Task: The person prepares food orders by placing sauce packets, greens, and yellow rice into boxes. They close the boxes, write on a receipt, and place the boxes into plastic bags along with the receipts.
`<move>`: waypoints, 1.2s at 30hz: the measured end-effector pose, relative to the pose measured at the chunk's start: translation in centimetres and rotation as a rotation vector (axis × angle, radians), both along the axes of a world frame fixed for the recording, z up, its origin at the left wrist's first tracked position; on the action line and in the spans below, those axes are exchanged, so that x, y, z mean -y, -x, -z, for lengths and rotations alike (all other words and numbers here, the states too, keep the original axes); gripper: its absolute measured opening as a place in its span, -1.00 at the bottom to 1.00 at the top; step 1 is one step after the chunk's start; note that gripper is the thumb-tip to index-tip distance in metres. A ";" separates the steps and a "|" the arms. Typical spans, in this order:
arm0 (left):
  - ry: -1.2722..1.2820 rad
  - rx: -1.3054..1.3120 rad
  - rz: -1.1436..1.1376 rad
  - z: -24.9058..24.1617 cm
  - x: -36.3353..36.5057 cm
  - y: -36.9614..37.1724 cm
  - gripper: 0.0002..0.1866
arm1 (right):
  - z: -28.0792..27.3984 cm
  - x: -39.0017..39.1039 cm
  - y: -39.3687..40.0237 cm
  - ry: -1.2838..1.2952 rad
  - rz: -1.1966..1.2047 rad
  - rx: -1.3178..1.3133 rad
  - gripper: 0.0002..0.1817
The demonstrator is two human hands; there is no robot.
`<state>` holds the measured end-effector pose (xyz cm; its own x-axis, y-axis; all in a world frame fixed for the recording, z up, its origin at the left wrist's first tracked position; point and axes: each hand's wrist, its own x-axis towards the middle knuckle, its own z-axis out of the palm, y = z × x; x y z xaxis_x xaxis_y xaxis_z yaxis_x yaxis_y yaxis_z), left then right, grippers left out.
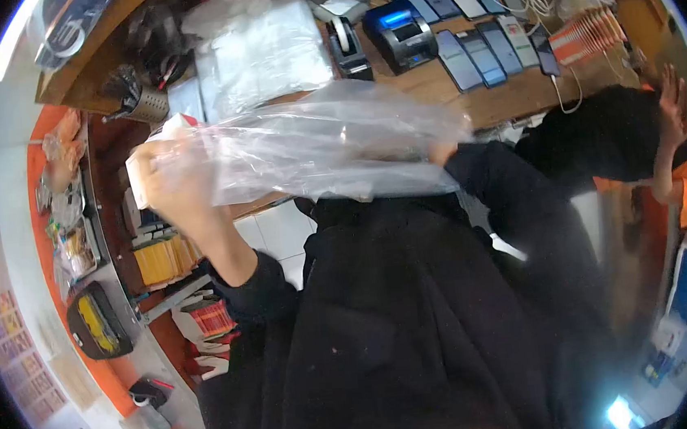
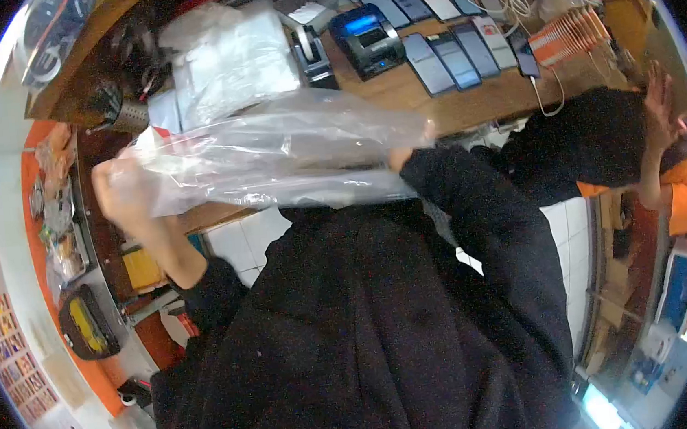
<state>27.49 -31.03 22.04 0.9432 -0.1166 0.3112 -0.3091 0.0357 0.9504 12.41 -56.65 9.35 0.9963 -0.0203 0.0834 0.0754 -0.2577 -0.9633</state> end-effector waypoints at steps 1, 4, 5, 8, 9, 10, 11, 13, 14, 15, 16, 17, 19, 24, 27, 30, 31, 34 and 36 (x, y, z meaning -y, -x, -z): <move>-0.469 0.201 -0.049 0.8 -1.5 -0.8 -0.60 | 0.4 -0.3 -0.1 0.202 -0.025 -0.063 -0.56; -0.833 0.481 0.133 -2.1 -4.4 2.1 -0.43 | 0.7 -2.3 0.7 0.768 -0.161 -0.192 -0.57; -0.788 0.517 0.259 -5.2 -3.8 4.5 -0.42 | 0.7 -2.7 1.2 0.898 -0.193 -0.195 -0.57; -0.508 0.098 1.612 -6.7 1.3 7.8 -0.68 | 0.5 -3.5 1.8 1.213 -0.241 -0.180 -0.57; -0.501 -0.126 1.707 -4.7 2.9 9.4 -0.77 | 0.3 -3.7 1.7 1.298 -0.256 -0.171 -0.57; -0.794 0.070 1.599 -0.8 4.8 9.1 -0.80 | 0.4 -3.8 1.9 1.378 -0.275 -0.168 -0.57; -1.073 0.268 1.459 5.6 7.3 6.9 -0.80 | 0.5 -4.1 1.9 1.461 -0.285 -0.165 -0.57; -1.345 0.022 0.954 16.0 9.6 1.0 -0.71 | 0.6 -3.9 2.2 1.556 -0.283 -0.144 -0.57; -1.072 0.660 0.629 20.0 7.2 -1.7 -0.53 | 1.2 -3.1 2.9 1.554 -0.290 -0.142 -0.57; -1.035 0.783 0.535 24.0 5.0 -3.8 -0.39 | 2.1 -0.9 3.6 0.928 -0.097 -0.124 -0.57; -1.243 0.969 0.434 29.3 2.5 -6.5 -0.38 | 3.3 1.7 4.0 0.291 0.069 -0.100 -0.57; -1.444 0.850 0.594 29.1 0.8 -6.5 -0.38 | 4.5 4.0 4.0 -0.358 0.213 -0.088 -0.57; -1.817 0.381 1.017 28.2 -0.9 -4.7 -0.38 | 6.7 10.0 0.9 0.479 0.007 0.082 -0.48; -1.941 -0.360 1.437 25.4 2.0 -1.5 -0.37 | 2.0 5.6 -4.1 0.947 -0.485 -0.951 -0.01; -0.893 -0.306 1.512 21.0 2.3 -2.7 -0.38 | 4.6 3.4 -3.6 1.568 -0.692 -0.461 0.13; -0.536 -0.603 0.737 13.5 0.4 -6.1 -0.39 | 2.1 1.3 -5.5 1.761 -0.806 -0.077 0.04; -0.855 0.096 0.351 13.5 -0.9 -6.6 -0.47 | 2.9 1.6 -6.8 1.452 -0.958 -0.237 -0.03; -1.084 0.311 0.417 7.0 -3.6 -2.7 -0.75 | -2.8 -2.1 -13.2 0.779 -1.188 -0.471 -0.47; -0.920 0.719 0.146 6.0 -5.5 -0.4 -0.89 | -9.9 -6.5 -17.3 0.538 -1.153 -0.501 -0.67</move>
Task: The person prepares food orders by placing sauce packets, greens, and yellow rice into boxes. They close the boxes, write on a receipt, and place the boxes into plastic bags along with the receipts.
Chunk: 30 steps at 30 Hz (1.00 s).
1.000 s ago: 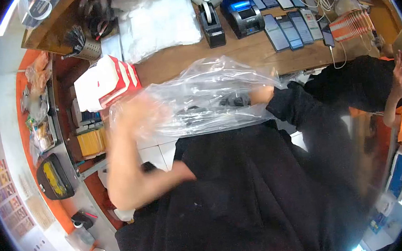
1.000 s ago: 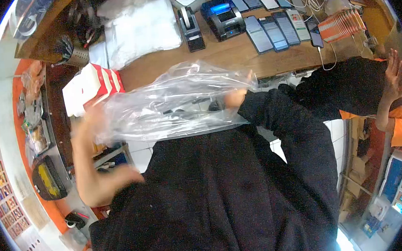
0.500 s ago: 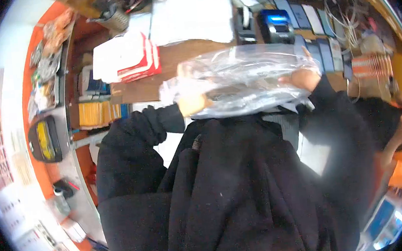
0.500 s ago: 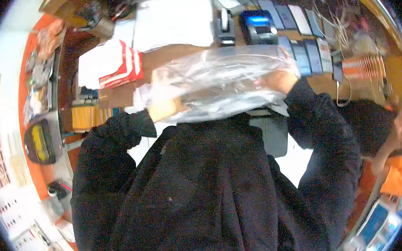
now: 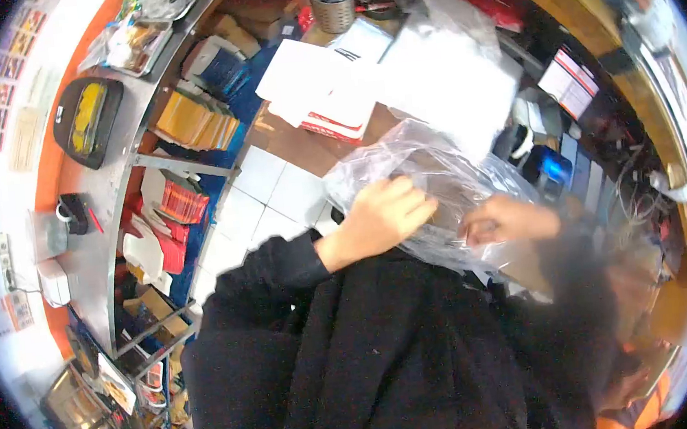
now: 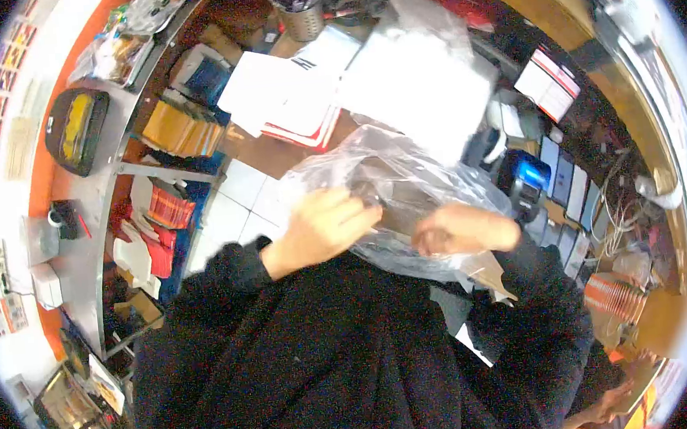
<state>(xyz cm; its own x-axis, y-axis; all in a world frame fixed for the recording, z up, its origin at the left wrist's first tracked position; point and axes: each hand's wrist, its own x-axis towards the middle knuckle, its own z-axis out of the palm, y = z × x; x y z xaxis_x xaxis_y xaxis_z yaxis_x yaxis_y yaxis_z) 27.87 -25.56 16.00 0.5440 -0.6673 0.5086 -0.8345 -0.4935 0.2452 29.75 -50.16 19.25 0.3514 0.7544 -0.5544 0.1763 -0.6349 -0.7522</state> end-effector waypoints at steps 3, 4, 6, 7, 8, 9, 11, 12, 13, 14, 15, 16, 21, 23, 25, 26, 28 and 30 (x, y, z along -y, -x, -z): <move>0.031 0.030 -0.526 1.0 -1.7 -0.1 -0.39 | -3.0 -6.0 -5.7 -0.256 0.195 0.429 -0.66; 0.050 -0.097 -0.683 3.1 -2.3 -0.5 -0.22 | -2.7 -8.5 -7.6 -0.244 0.230 0.620 -0.52; 0.129 -0.381 -0.677 7.8 -3.9 -1.6 -0.28 | -0.4 -13.8 -11.6 -0.196 0.299 0.931 -0.17; 0.200 -0.669 -0.661 9.0 -4.8 -2.2 -0.34 | 1.7 -16.5 -13.0 -0.162 0.334 1.040 0.04; 0.117 -0.920 -0.509 9.2 -5.8 -3.3 -0.49 | 3.4 -19.0 -14.0 -0.049 0.326 1.074 0.15; 0.117 -0.928 -0.489 9.9 -6.0 -4.0 -0.49 | 4.4 -20.9 -15.0 0.069 0.317 1.114 0.26; 0.255 -0.807 -0.105 11.3 -6.0 -5.6 -0.45 | 4.5 -23.0 -16.1 0.159 0.267 1.070 0.25; 0.193 -0.931 0.040 9.8 -6.1 -6.6 -0.39 | 4.7 -23.2 -16.6 0.225 0.203 1.017 0.25; 0.182 -1.001 0.122 9.9 -6.1 -7.1 -0.30 | 4.9 -22.6 -17.4 0.256 0.230 1.007 0.25; 0.205 -1.016 0.224 10.0 -6.1 -7.8 -0.29 | 5.0 -21.7 -18.0 0.208 0.249 0.928 0.24; 0.228 -1.029 0.321 10.0 -6.2 -8.8 -0.28 | 5.1 -20.8 -18.7 0.154 0.268 0.851 0.23; 0.227 -1.040 0.341 9.7 -6.3 -9.8 -0.28 | 4.9 -19.1 -19.2 0.138 0.329 0.845 0.21; 0.523 -1.691 0.555 10.4 -5.7 -12.3 -0.40 | 5.2 -10.0 -22.7 0.403 0.554 1.084 0.23; 0.453 -1.806 0.698 10.1 -5.5 -13.7 -0.41 | 8.6 -7.5 -23.8 0.512 0.569 1.034 0.24; 0.422 -0.970 0.782 11.4 -4.2 -13.7 -0.31 | 13.9 -5.2 -24.2 0.547 0.455 0.983 0.27; 0.227 -1.050 0.789 11.4 -4.4 -13.7 -0.24 | 14.2 -5.9 -24.0 0.700 0.355 0.943 0.31; 0.048 -1.020 0.745 11.5 -4.2 -13.2 -0.24 | 13.0 -7.2 -24.1 0.763 0.343 1.031 0.34; -0.012 -0.901 0.721 12.3 -4.3 -13.4 -0.31 | 8.6 -11.7 -23.8 0.583 0.448 0.952 0.29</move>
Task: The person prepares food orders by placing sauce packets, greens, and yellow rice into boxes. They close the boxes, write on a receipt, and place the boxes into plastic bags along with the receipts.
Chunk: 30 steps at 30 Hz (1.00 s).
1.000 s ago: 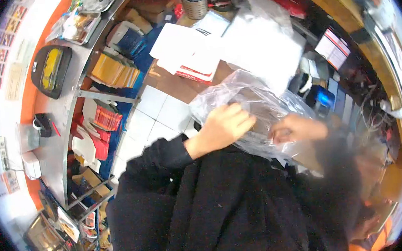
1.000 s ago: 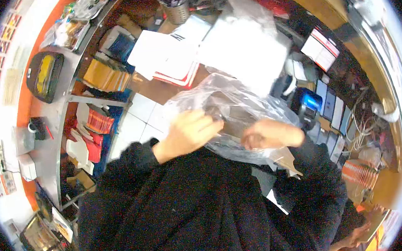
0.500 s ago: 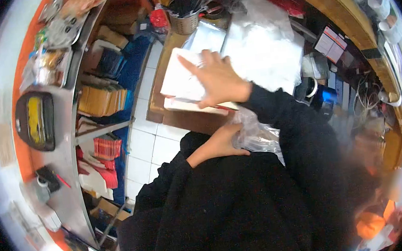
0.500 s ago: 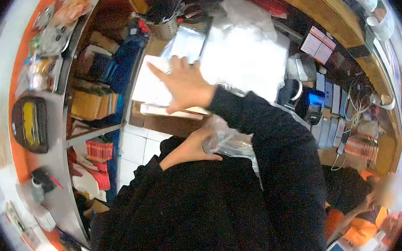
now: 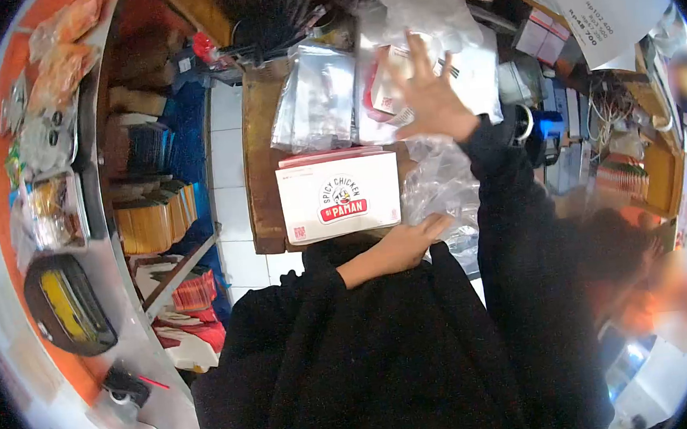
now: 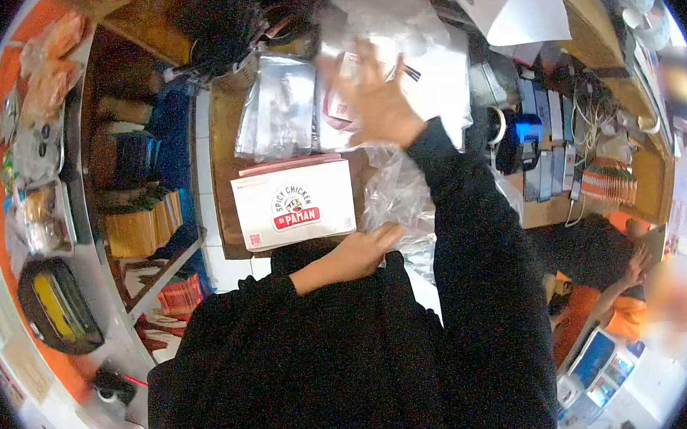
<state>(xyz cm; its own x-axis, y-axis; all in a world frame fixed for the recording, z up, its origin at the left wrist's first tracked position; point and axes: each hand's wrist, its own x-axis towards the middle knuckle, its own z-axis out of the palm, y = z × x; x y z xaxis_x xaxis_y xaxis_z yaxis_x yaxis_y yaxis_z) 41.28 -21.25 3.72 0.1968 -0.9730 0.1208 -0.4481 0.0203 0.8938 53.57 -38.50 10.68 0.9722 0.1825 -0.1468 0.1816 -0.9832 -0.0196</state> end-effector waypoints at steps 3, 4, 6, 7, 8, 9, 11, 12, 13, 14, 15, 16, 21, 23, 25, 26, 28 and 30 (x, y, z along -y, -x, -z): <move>-0.488 -0.097 0.314 1.1 1.0 -0.1 -0.44 | -2.2 -7.7 2.4 -0.574 -0.258 -0.211 0.14; -0.064 0.166 -0.018 8.3 -0.9 3.8 -0.49 | -2.2 -10.3 3.7 -0.446 -0.292 -0.166 0.12; -0.138 0.076 0.076 6.9 -0.4 2.9 -0.49 | 0.0 -13.1 4.8 -0.323 -0.293 -0.116 0.11; -0.155 0.058 0.098 6.4 -0.3 2.6 -0.49 | 1.7 -13.8 5.1 -0.318 -0.288 -0.084 0.14; -0.165 0.050 0.112 6.0 -0.3 2.5 -0.49 | 2.4 -14.2 5.6 -0.311 -0.287 -0.055 0.17; -0.171 0.034 0.119 5.8 -0.4 2.2 -0.49 | 1.5 -13.8 5.7 -0.311 -0.263 -0.056 0.17; -0.156 -0.005 0.114 5.7 -0.5 2.1 -0.49 | -0.6 -12.6 5.8 -0.506 -0.118 -0.017 0.13; -0.136 -0.025 0.111 5.4 -0.5 2.0 -0.48 | -2.0 -11.5 6.3 -0.613 -0.030 0.086 0.14; -0.103 -0.057 0.094 5.2 -0.3 1.9 -0.48 | -3.9 -10.6 7.3 -0.735 0.078 0.331 0.14; -0.059 -0.098 0.067 4.6 -0.1 1.7 -0.48 | -6.5 -9.5 8.7 -0.721 0.167 0.401 0.15; 0.002 -0.151 0.029 3.9 0.4 1.2 -0.48 | -9.1 -8.4 10.4 -0.688 0.254 0.501 0.16; 0.083 -0.198 -0.008 2.8 0.6 1.0 -0.48 | -12.1 -5.8 14.3 -1.075 0.437 0.552 0.17; 0.086 -0.644 -0.201 -1.8 1.1 -1.9 -0.43 | -8.1 -4.7 19.5 -0.980 0.837 1.255 0.17; 0.188 -0.656 -0.237 -4.3 1.2 -2.5 -0.41 | -1.0 -3.8 22.2 -0.281 0.811 1.168 0.22; 0.248 -0.626 -0.188 -5.3 1.1 -2.5 -0.39 | 1.6 -5.0 22.7 -0.212 0.824 0.812 0.22; 0.296 -0.604 -0.148 -5.8 0.9 -2.4 -0.38 | 2.5 -5.4 22.9 -0.212 0.894 0.717 0.20; 0.326 -0.533 -0.107 -9.2 -0.5 -2.1 -0.34 | 3.3 -5.4 22.7 -0.154 1.119 0.507 0.16; 0.312 -0.532 -0.015 -10.2 -3.8 -1.0 -0.26 | 6.1 -2.8 23.3 -0.191 1.284 0.468 0.15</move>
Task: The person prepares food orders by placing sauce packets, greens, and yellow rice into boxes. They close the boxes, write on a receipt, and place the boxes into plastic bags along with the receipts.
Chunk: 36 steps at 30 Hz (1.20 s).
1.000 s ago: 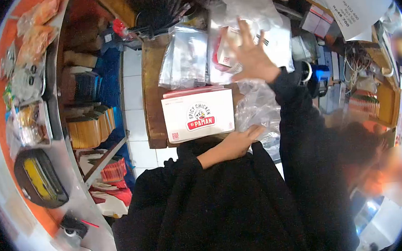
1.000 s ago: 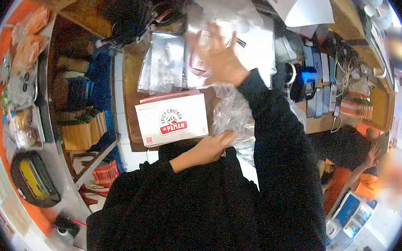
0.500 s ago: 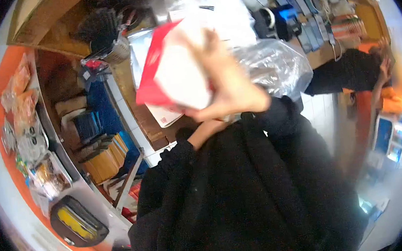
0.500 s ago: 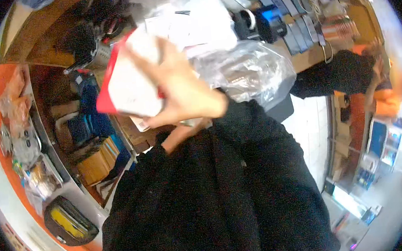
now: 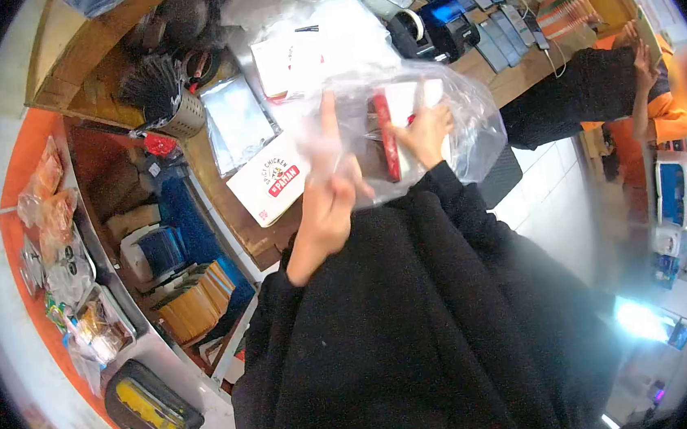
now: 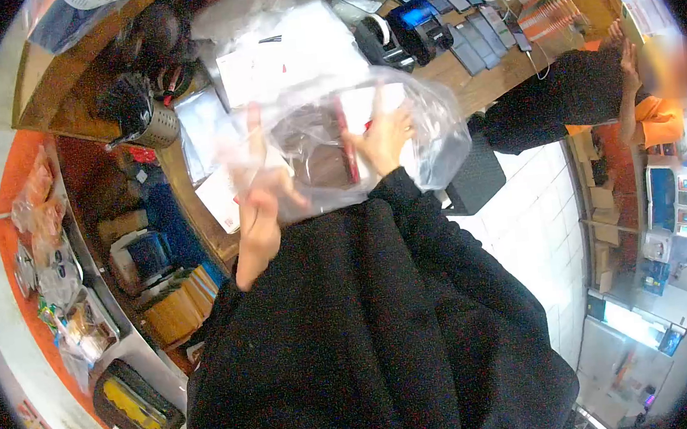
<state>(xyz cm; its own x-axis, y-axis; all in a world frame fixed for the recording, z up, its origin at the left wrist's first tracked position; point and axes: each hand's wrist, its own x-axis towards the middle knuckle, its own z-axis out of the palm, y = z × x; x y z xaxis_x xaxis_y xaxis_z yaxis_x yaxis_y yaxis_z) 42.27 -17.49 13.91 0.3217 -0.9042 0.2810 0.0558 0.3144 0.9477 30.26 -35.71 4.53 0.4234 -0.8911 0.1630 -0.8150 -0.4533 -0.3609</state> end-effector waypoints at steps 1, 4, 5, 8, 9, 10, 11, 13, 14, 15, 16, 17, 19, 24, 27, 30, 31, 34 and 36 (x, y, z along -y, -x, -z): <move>-0.016 -0.046 0.074 0.0 -1.7 0.6 -0.21 | 1.1 1.7 0.4 -0.087 0.143 -0.011 0.14; 0.022 -0.112 0.203 -6.0 -2.7 2.4 -0.18 | 4.1 5.6 1.4 -0.164 -0.005 0.249 0.08; 0.069 0.029 0.239 -4.3 -2.3 2.8 -0.20 | 5.2 6.4 1.6 -0.180 -0.018 0.227 0.03; -0.016 -0.128 -0.084 -2.9 -1.5 5.3 -0.21 | 2.7 7.7 1.1 -0.532 -0.262 -0.322 -0.02; -0.017 -0.123 -0.103 -2.1 -1.3 4.9 -0.21 | 1.6 7.5 0.9 -0.462 -0.466 -0.549 -0.15; -0.180 -0.267 -0.112 -1.1 -1.1 4.3 -0.22 | -6.6 4.9 -0.4 -0.898 -0.741 -0.581 -0.25; -0.345 -0.416 -0.128 0.3 -1.0 3.7 -0.22 | -10.1 3.5 -0.2 -1.033 -1.140 -0.378 -0.39; -0.538 -0.495 -0.247 4.0 -0.1 3.9 -0.30 | -16.3 0.5 -1.1 -1.573 -1.516 -0.046 -0.47; -0.515 -0.319 -0.129 8.9 0.0 4.8 -0.28 | -17.7 -0.8 -3.1 -1.547 -1.617 0.089 -0.46; -0.715 -0.347 -0.085 8.0 1.0 5.2 -0.31 | -18.2 -2.7 -5.4 -1.513 -1.712 0.236 -0.45; -0.578 0.106 -0.135 10.9 1.3 6.4 -0.36 | -16.8 -4.4 -8.0 -1.248 -1.608 0.113 -0.37; -0.433 0.552 -0.175 13.7 1.2 7.3 -0.41 | -14.3 -6.1 -10.9 -0.984 -1.492 -0.001 -0.29; -0.479 0.006 -0.038 8.7 0.8 6.5 -0.53 | -5.3 -10.3 -15.5 -0.337 -1.451 -0.106 0.15; -0.469 0.272 -0.082 10.7 0.5 6.0 -0.58 | 1.4 -12.9 -17.6 0.048 -1.512 -0.435 0.29; -0.427 0.193 -0.031 10.5 0.7 5.6 -0.55 | -1.0 -11.4 -17.2 -0.039 -1.358 -0.259 0.21; -0.440 0.164 -0.054 12.5 0.3 6.0 -0.51 | -9.5 -8.5 -14.0 0.034 -1.206 0.176 -0.05; -0.604 0.149 -0.058 11.9 -0.2 5.5 -0.47 | -13.4 -7.4 -12.4 0.025 -1.087 0.185 -0.14; -0.307 -0.104 -0.224 13.8 1.0 3.4 -0.32 | -20.3 -2.7 -5.1 -0.232 -0.800 0.614 -0.19; -0.333 0.367 -0.477 12.2 1.3 1.0 -0.34 | -22.4 -4.2 -2.0 -0.350 -0.567 1.097 -0.17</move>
<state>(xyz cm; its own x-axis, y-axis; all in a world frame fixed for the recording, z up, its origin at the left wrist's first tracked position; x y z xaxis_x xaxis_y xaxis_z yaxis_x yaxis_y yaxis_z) 41.22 -18.81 1.70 0.6430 -0.7444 0.1801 -0.3599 -0.0861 0.9290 32.24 -31.53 26.92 0.5497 -0.6970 0.4605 0.2582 -0.3825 -0.8871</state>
